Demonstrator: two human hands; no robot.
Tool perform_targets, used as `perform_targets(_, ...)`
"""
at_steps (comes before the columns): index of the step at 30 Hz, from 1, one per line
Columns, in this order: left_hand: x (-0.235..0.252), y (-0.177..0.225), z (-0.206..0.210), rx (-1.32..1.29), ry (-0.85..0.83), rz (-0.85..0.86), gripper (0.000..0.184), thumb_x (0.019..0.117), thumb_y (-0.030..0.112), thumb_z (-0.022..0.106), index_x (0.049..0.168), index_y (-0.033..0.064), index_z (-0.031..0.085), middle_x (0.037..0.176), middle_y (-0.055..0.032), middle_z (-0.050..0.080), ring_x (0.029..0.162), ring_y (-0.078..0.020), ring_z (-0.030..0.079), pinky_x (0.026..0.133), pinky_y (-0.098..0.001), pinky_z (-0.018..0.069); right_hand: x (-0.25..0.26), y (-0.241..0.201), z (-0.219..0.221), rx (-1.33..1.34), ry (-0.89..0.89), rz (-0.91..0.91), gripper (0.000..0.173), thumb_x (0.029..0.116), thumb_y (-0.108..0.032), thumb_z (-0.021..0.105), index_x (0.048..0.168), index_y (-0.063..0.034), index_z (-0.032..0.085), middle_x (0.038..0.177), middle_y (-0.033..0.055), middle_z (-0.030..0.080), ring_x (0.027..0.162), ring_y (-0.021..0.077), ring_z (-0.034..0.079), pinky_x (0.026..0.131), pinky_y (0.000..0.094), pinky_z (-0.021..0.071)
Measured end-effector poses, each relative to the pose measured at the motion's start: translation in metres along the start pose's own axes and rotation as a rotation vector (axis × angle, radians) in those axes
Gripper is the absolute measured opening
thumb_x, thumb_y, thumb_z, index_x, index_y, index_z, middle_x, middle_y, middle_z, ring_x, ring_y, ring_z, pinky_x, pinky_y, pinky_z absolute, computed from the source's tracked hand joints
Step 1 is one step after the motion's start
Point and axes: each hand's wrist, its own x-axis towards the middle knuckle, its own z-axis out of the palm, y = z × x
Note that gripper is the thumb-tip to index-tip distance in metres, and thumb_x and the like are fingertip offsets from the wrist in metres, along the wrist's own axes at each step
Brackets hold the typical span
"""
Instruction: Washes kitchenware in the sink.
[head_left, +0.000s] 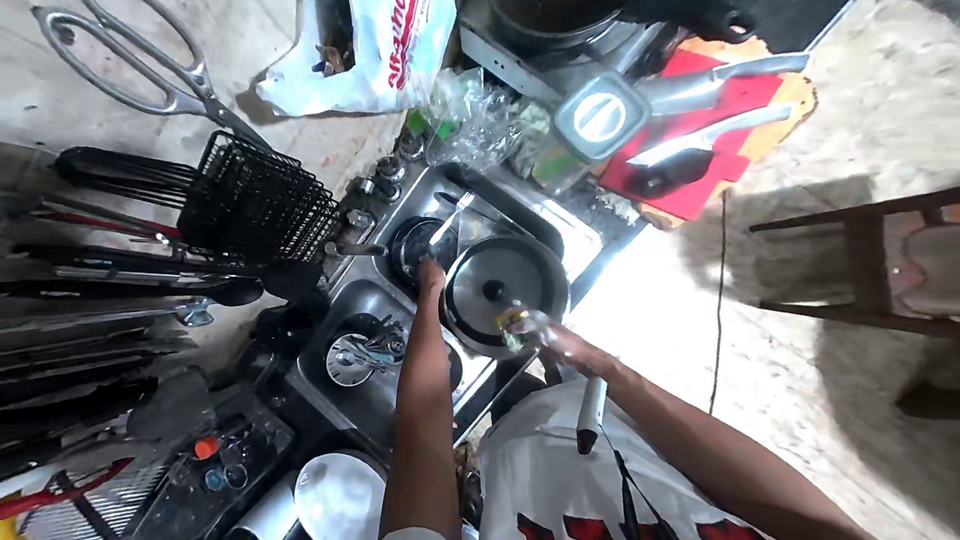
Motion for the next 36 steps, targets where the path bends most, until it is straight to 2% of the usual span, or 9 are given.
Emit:
perform_targets(3,-0.036,-0.008,-0.012,0.025,0.165,0.037,0.052,0.1028,0.017,0.055,0.149,-0.0031,0.039,0.131,-0.0300,0.061,0.120,-0.0451,0.063,0.099,-0.0598,0.0527,0.003,-0.003,0.012,0.061,0.070,0.029,0.050,0.0913,-0.024,0.070,0.136,-0.0064,0.056,0.114,0.0101,0.069,0.099,0.0209,0.069,0.084,0.0389,0.0604)
perform_targets(5,-0.063,-0.021,-0.018,0.140,0.321,0.169,0.040,0.1101,0.019,0.041,0.146,0.0011,0.045,0.133,-0.0273,0.060,0.122,-0.0449,0.060,0.098,-0.0594,0.0518,0.004,-0.008,0.021,0.059,0.084,0.025,0.046,0.0914,-0.019,0.072,0.133,-0.0049,0.057,0.114,0.0101,0.070,0.099,0.0205,0.069,0.086,0.0387,0.0605)
perform_targets(9,-0.088,-0.042,-0.023,0.396,0.441,0.281,0.037,0.1045,0.006,0.048,0.140,-0.0031,0.050,0.138,-0.0285,0.054,0.127,-0.0455,0.055,0.103,-0.0569,0.0498,0.019,-0.008,0.026,-0.072,0.152,-0.018,0.035,0.0979,-0.017,0.069,0.128,-0.0011,0.062,0.112,0.0121,0.072,0.098,0.0198,0.071,0.088,0.0375,0.0618)
perform_targets(12,-0.122,-0.051,-0.027,0.175,0.377,0.180,0.040,0.1073,0.013,0.042,0.146,0.0039,0.047,0.140,-0.0235,0.057,0.121,-0.0415,0.062,0.097,-0.0577,0.0542,0.028,-0.015,0.033,-0.252,0.298,-0.099,0.029,0.0931,-0.015,0.075,0.117,-0.0012,0.068,0.105,0.0116,0.073,0.094,0.0177,0.070,0.087,0.0385,0.0600)
perform_targets(17,-0.178,-0.066,-0.022,-0.365,0.133,0.264,0.039,0.1103,0.018,0.037,0.142,0.0071,0.056,0.120,-0.0205,0.068,0.108,-0.0325,0.066,0.095,-0.0518,0.0536,0.039,-0.029,0.049,-0.716,0.440,-0.235,0.026,0.0911,-0.017,0.078,0.107,0.0014,0.069,0.098,0.0231,0.071,0.086,0.0375,0.070,0.079,0.0609,0.0565)
perform_targets(23,-0.246,-0.055,-0.012,-0.284,0.184,0.305,0.033,0.1070,0.010,0.040,0.128,-0.0041,0.062,0.105,-0.0200,0.070,0.100,-0.0296,0.069,0.094,-0.0470,0.0552,0.038,-0.014,0.083,-1.371,0.201,-0.760,0.029,0.0865,-0.007,0.074,0.115,-0.0019,0.072,0.112,0.0230,0.071,0.102,0.0423,0.070,0.089,0.0598,0.0568)
perform_targets(26,-0.267,-0.053,-0.014,-0.178,0.269,0.265,0.032,0.1055,0.008,0.042,0.124,-0.0071,0.063,0.105,-0.0225,0.071,0.103,-0.0331,0.069,0.097,-0.0490,0.0545,0.036,-0.006,0.099,-1.548,0.037,-0.753,0.024,0.0909,-0.010,0.070,0.114,-0.0048,0.073,0.115,0.0219,0.071,0.106,0.0423,0.069,0.095,0.0596,0.0542)
perform_targets(29,-0.276,-0.056,-0.005,-0.064,0.360,0.216,0.030,0.1035,0.006,0.046,0.125,-0.0068,0.063,0.108,-0.0227,0.071,0.103,-0.0341,0.071,0.095,-0.0487,0.0559,0.038,-0.009,0.117,-1.352,-0.004,-0.529,0.028,0.0928,-0.015,0.069,0.119,-0.0056,0.072,0.123,0.0193,0.069,0.116,0.0379,0.066,0.102,0.0581,0.0516)
perform_targets(36,-0.283,-0.069,-0.002,0.144,0.469,0.218,0.040,0.0989,0.004,0.052,0.138,-0.0018,0.060,0.123,-0.0241,0.068,0.095,-0.0362,0.073,0.086,-0.0483,0.0597,0.038,-0.002,0.145,0.059,0.067,0.019,0.035,0.1003,-0.021,0.065,0.132,-0.0095,0.059,0.114,0.0078,0.068,0.098,0.0171,0.067,0.085,0.0374,0.0574)
